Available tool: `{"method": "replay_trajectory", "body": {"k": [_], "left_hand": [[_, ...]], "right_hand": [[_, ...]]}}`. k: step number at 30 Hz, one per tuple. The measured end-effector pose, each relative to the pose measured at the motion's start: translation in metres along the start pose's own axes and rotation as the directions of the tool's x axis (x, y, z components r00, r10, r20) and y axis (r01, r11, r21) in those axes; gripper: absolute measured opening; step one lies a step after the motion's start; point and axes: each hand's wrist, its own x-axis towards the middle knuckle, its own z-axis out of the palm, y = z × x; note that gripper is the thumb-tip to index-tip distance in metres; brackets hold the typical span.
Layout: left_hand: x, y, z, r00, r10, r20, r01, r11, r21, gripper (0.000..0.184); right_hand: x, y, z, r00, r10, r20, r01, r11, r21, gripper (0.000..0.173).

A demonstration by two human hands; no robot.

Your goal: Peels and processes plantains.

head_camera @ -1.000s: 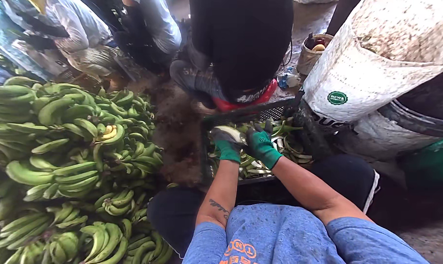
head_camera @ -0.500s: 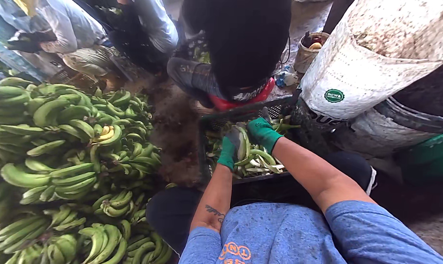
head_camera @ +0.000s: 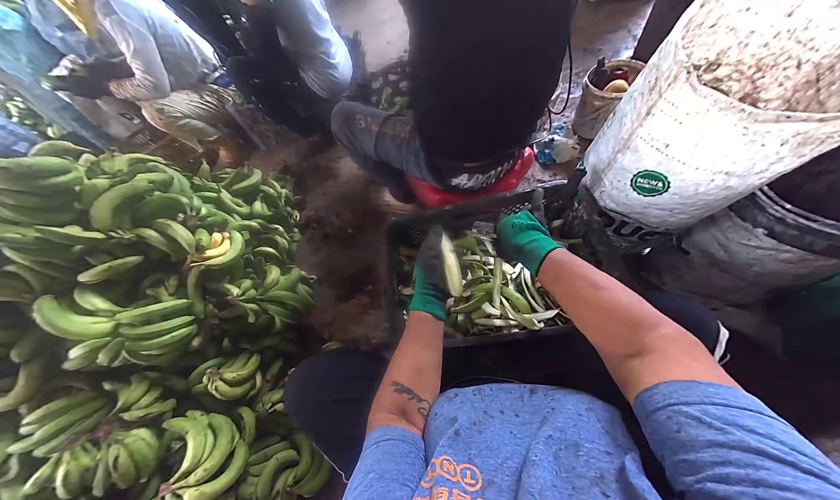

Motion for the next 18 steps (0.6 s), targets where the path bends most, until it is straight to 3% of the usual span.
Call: {"method": "replay_trajectory", "body": {"k": [2,5,8,9,15,18], "left_hand": [[0.001,0.002,0.004,0.996,0.039,-0.084,-0.038,0.999,0.009,0.033],[-0.002,-0.004,-0.001,0.981,0.117,-0.157,-0.076,0.967,0.242,0.032],[-0.006,-0.002,-0.007,0.973,0.191,-0.130,-0.060,0.751,0.657,0.027],[-0.008,-0.003,-0.008,0.974,0.196,-0.116,-0.052,0.688,0.724,0.026],[-0.011,-0.006,-0.007,0.977,0.056,-0.207,0.075,0.816,0.573,0.034],[-0.011,-0.010,-0.005,0.989,0.098,-0.112,0.015,0.685,0.728,0.030]], "right_hand": [[-0.011,-0.008,-0.005,0.997,-0.071,-0.001,0.071,0.997,0.006,0.042],[-0.038,-0.026,-0.003,0.969,-0.246,-0.009,0.245,0.969,-0.045,0.040],[-0.053,-0.037,0.007,0.937,-0.347,-0.047,0.342,0.935,-0.089,0.044],[-0.056,-0.040,0.011,0.933,-0.355,-0.057,0.347,0.931,-0.115,0.049],[-0.050,-0.052,0.027,0.954,-0.299,0.009,0.297,0.944,-0.144,0.050],[-0.039,-0.054,0.022,0.972,-0.234,0.025,0.235,0.967,-0.100,0.035]]}}
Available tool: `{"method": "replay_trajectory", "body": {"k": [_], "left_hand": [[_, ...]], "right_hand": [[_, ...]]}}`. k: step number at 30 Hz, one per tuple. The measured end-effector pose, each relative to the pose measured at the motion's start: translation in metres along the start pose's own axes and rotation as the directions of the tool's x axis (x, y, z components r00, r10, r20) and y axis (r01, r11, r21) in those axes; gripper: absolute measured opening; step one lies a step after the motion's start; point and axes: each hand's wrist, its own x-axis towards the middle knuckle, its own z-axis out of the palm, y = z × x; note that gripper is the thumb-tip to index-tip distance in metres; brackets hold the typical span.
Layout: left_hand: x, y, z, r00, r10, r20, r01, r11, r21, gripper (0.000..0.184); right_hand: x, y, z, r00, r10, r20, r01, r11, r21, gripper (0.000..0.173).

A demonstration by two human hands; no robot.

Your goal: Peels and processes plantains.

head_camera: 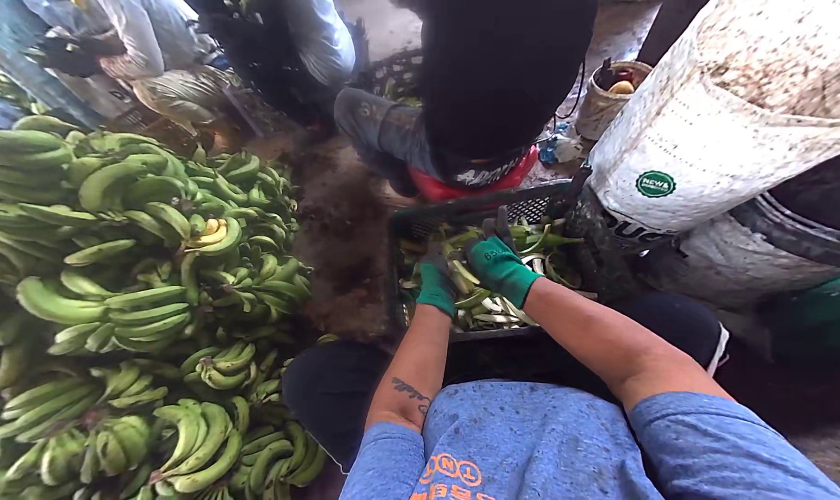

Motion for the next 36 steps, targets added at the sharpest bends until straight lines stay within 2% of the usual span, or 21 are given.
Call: {"method": "replay_trajectory", "body": {"k": [2,6,8,9,10,11,12,13,15,17,18,19,21,23,26,30,33,34,36], "left_hand": [[-0.004,-0.007,0.004,0.992,0.127,0.023,-0.125,0.990,-0.072,0.029],[-0.015,-0.018,0.006,0.979,0.156,0.129,-0.122,0.964,-0.236,0.034],[-0.016,-0.019,0.004,0.951,0.250,0.182,-0.188,0.934,-0.303,0.032],[-0.017,-0.017,0.005,0.943,0.256,0.212,-0.154,0.901,-0.405,0.031],[-0.016,-0.014,0.007,0.943,0.207,0.262,-0.035,0.841,-0.541,0.029],[-0.014,-0.009,0.007,0.935,0.137,0.326,0.104,0.773,-0.626,0.036],[-0.014,-0.003,0.004,0.928,0.068,0.366,0.206,0.726,-0.656,0.046],[-0.014,0.000,0.001,0.921,0.024,0.390,0.263,0.698,-0.665,0.049],[-0.011,0.001,-0.003,0.914,-0.010,0.406,0.310,0.663,-0.681,0.039],[-0.001,-0.001,0.002,0.931,0.015,0.364,0.273,0.633,-0.725,0.028],[0.003,-0.005,0.006,0.957,0.044,0.287,0.179,0.690,-0.702,0.025],[0.006,-0.011,0.008,0.974,0.109,0.198,0.033,0.799,-0.600,0.023],[0.009,-0.015,0.007,0.969,0.223,0.107,-0.193,0.951,-0.240,0.025],[0.010,-0.014,0.009,0.965,0.236,0.116,-0.235,0.972,-0.024,0.030],[0.010,-0.017,0.012,0.953,0.254,0.163,-0.274,0.954,0.118,0.033],[0.012,-0.022,0.017,0.978,0.151,0.141,-0.149,0.989,-0.024,0.032],[0.013,-0.021,0.004,0.978,0.137,0.157,-0.150,0.986,0.074,0.038],[0.014,-0.023,0.001,0.982,0.118,0.150,-0.125,0.991,0.040,0.038],[0.015,-0.025,0.003,0.991,0.051,0.125,-0.033,0.989,-0.141,0.037]], "right_hand": [[0.010,0.001,-0.005,0.998,0.041,0.056,-0.043,0.999,0.027,0.028],[0.012,0.008,-0.021,0.977,0.090,0.192,-0.094,0.996,0.011,0.024],[0.012,0.019,-0.023,0.970,0.124,0.211,-0.138,0.989,0.051,0.027],[0.014,0.030,-0.018,0.974,0.131,0.183,-0.150,0.984,0.094,0.031],[0.017,0.039,-0.012,0.975,0.151,0.162,-0.170,0.979,0.112,0.034],[0.021,0.046,-0.012,0.966,0.189,0.178,-0.207,0.974,0.090,0.037],[0.022,0.051,-0.013,0.954,0.232,0.189,-0.246,0.968,0.055,0.037],[0.024,0.056,-0.015,0.941,0.282,0.185,-0.294,0.955,0.042,0.037],[0.025,0.065,-0.019,0.927,0.350,0.137,-0.361,0.931,0.062,0.036],[0.016,0.063,-0.023,0.947,0.310,0.083,-0.316,0.946,0.078,0.034],[0.009,0.059,-0.023,0.971,0.232,0.058,-0.236,0.969,0.071,0.033],[0.000,0.054,-0.021,0.991,0.131,0.031,-0.132,0.990,0.053,0.032],[-0.020,0.040,-0.015,0.998,-0.058,-0.024,0.059,0.998,0.030,0.031],[-0.035,0.027,-0.010,0.986,-0.159,-0.042,0.157,0.987,-0.037,0.033],[-0.039,0.018,-0.004,0.992,-0.129,-0.010,0.127,0.988,-0.082,0.038],[-0.033,0.014,0.000,0.994,-0.107,-0.005,0.106,0.991,-0.085,0.039],[-0.034,0.008,0.000,0.988,-0.152,-0.039,0.148,0.985,-0.093,0.039],[-0.033,0.004,-0.001,0.988,-0.148,-0.035,0.144,0.984,-0.106,0.039],[-0.026,0.000,-0.001,0.995,-0.098,-0.014,0.096,0.989,-0.117,0.037]]}}
